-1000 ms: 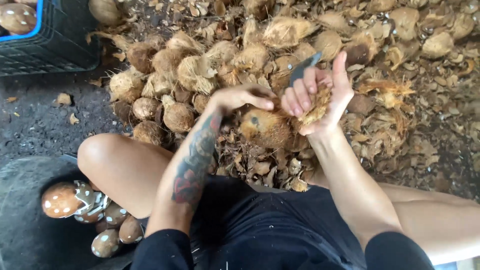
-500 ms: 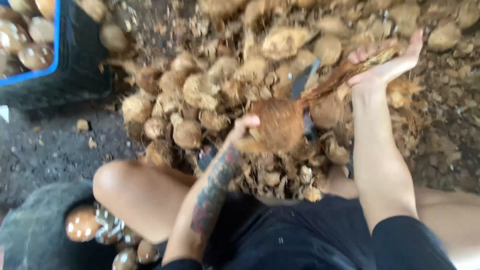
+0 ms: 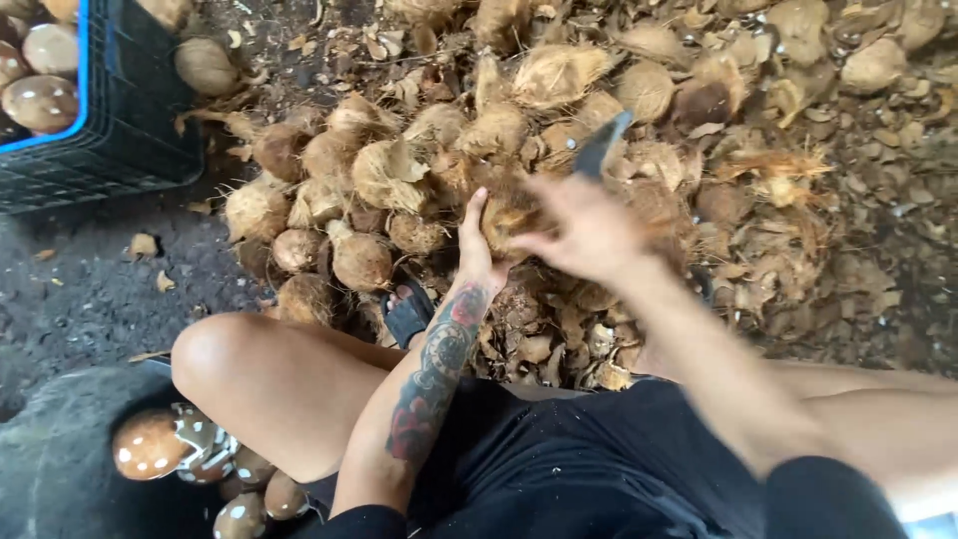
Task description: The person sits cross-legged and uses a curved knife to peel the husk off coconuts. They rotate each coconut while striking and scraping away the fibrous outer layer, then place the peeled coconut into a nearby container.
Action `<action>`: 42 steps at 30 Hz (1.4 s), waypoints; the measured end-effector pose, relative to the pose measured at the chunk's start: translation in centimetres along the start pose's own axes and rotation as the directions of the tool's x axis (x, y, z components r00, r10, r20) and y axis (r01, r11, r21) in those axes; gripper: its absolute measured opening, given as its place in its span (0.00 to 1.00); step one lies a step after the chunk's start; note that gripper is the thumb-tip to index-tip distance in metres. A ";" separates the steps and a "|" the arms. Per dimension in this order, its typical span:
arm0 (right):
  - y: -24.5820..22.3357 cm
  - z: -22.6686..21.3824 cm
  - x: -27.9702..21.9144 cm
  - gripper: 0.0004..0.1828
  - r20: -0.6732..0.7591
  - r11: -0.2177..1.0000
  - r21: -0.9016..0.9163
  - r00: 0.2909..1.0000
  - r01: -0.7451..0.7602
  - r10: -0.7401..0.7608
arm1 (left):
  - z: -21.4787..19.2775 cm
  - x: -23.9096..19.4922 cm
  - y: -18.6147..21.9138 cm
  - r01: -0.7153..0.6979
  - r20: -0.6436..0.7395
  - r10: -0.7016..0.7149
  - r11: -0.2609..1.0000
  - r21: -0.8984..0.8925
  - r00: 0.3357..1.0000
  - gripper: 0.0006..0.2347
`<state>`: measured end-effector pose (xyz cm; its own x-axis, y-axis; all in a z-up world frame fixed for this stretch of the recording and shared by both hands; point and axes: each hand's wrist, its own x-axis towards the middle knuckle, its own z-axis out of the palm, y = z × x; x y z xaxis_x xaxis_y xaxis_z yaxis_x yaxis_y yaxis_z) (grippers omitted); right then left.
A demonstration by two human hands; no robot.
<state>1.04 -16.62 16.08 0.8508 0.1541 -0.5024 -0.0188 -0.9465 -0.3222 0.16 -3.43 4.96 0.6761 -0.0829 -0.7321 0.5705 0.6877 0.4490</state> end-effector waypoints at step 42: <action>9.2 6.2 2.9 0.43 -0.153 0.998 0.016 0.986 -0.059 0.061 | -7.3 0.5 1.7 -0.067 0.167 0.089 0.989 -0.131 0.982 0.26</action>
<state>0.15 -23.16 6.69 0.9183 0.0513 -0.3926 -0.0774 -0.9492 -0.3051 -1.93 3.00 1.57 0.7925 -0.1406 -0.5935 0.4575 0.7805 0.4261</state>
